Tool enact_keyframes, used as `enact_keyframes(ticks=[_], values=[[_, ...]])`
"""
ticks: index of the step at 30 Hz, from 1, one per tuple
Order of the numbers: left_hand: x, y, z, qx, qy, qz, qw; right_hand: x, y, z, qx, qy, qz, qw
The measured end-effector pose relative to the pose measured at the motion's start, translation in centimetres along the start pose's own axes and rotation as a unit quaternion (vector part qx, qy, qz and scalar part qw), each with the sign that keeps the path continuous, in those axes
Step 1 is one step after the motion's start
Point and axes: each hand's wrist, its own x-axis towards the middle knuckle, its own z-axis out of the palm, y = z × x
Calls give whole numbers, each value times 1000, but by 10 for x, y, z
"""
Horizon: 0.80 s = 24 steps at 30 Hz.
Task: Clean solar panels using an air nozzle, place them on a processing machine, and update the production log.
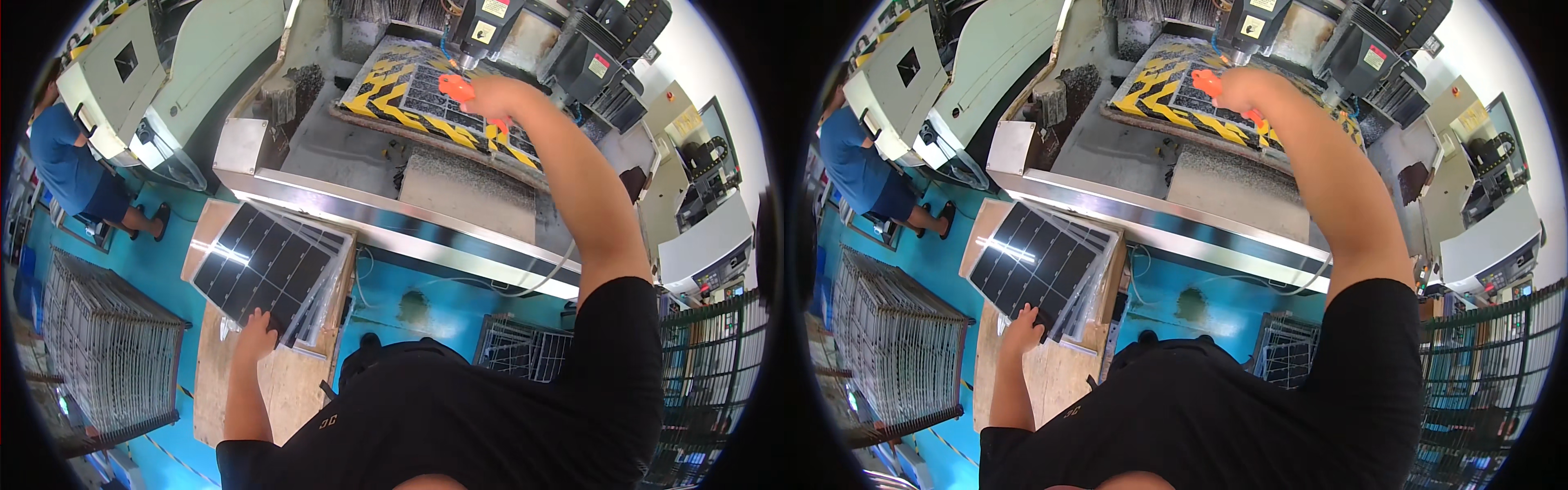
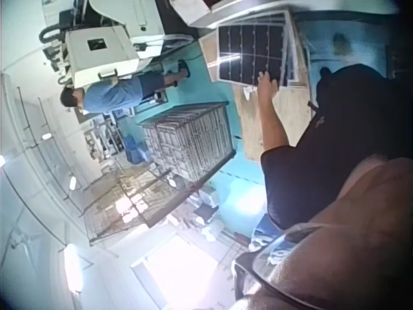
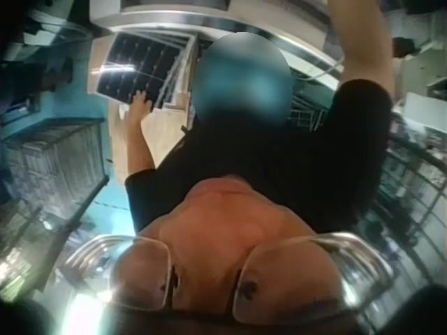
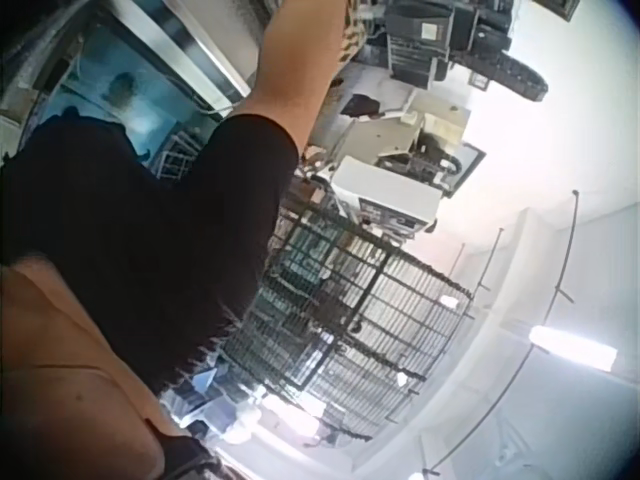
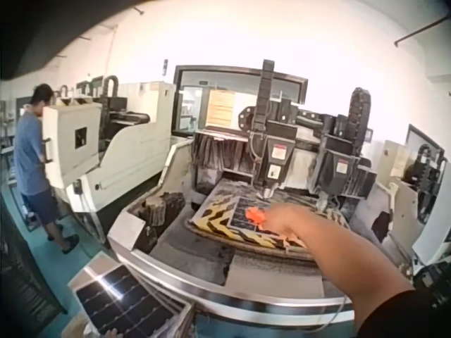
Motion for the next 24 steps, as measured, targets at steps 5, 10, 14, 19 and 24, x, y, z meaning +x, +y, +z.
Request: enact_keyframes(ticks=[5, 10, 14, 19, 24], values=[[1, -1, 2, -3, 5, 2, 1000, 7, -20, 1, -56, 28, -56, 996], [6, -3, 2, 12, -13, -3, 1000, 1, -17, 6, -101, -15, -12, 995], [11, -4, 0, 33, -20, -10, 999, -5, 11, 17, -159, -18, -31, 987], [14, -2, 2, 55, 0, -5, 998, -46, 30, 25, -200, -46, 38, 978], [26, -10, 1, 50, -39, -3, 998, -84, 72, 40, -188, -27, 10, 982]])
